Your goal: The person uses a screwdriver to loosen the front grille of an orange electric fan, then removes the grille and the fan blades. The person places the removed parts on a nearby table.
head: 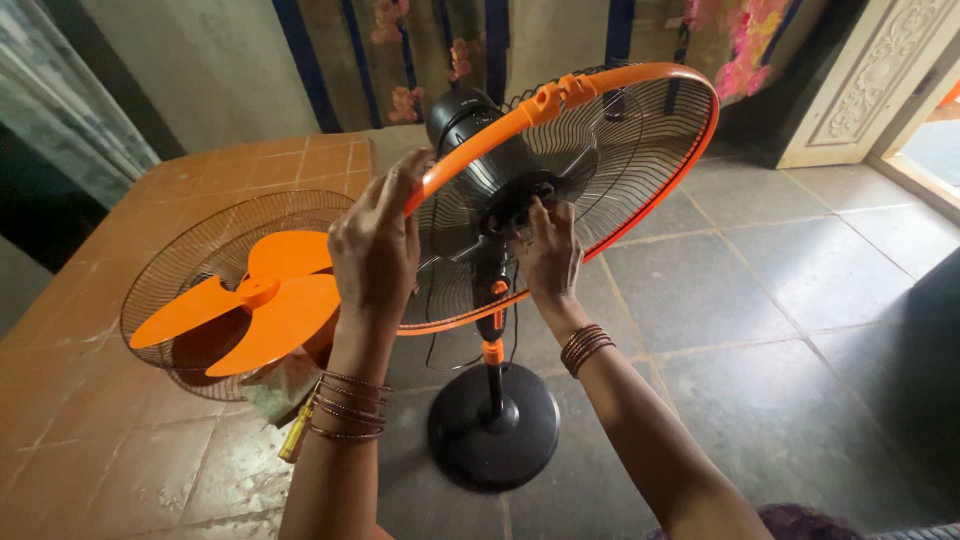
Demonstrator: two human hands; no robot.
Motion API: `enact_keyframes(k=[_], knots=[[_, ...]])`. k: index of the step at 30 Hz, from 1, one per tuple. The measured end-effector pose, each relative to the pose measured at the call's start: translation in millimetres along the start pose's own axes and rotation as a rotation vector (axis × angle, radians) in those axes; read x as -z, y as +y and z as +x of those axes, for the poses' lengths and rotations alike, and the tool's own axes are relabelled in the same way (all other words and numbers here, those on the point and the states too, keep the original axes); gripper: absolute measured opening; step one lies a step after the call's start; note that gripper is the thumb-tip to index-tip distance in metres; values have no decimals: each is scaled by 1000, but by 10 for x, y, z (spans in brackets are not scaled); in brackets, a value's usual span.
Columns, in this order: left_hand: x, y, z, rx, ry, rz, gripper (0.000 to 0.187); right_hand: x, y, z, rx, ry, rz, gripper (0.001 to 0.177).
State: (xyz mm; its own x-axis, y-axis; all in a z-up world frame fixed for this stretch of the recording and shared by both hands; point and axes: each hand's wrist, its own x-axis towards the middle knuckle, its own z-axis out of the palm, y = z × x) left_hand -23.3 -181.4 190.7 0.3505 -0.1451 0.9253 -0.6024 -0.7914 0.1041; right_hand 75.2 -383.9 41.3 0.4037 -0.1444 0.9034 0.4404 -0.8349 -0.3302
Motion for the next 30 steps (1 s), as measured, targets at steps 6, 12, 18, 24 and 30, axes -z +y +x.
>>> enact_keyframes(k=[6,12,18,24,30], knots=[[9,-57,-44,-46,22,66,39,-30,29,-27,41,25,30,64],[1,-73,-32,-40,18,94,34,-25,60,-36,55,-27,-30,67],[-59,-123,-45,-23,-34,116,35,5,123,-33,96,-64,-57,70],[-103,-76,3,-45,-26,148,31,-26,73,-2,-56,-76,-43,75],[-187,16,20,-82,-9,181,33,-127,37,74,-283,-201,-82,73]])
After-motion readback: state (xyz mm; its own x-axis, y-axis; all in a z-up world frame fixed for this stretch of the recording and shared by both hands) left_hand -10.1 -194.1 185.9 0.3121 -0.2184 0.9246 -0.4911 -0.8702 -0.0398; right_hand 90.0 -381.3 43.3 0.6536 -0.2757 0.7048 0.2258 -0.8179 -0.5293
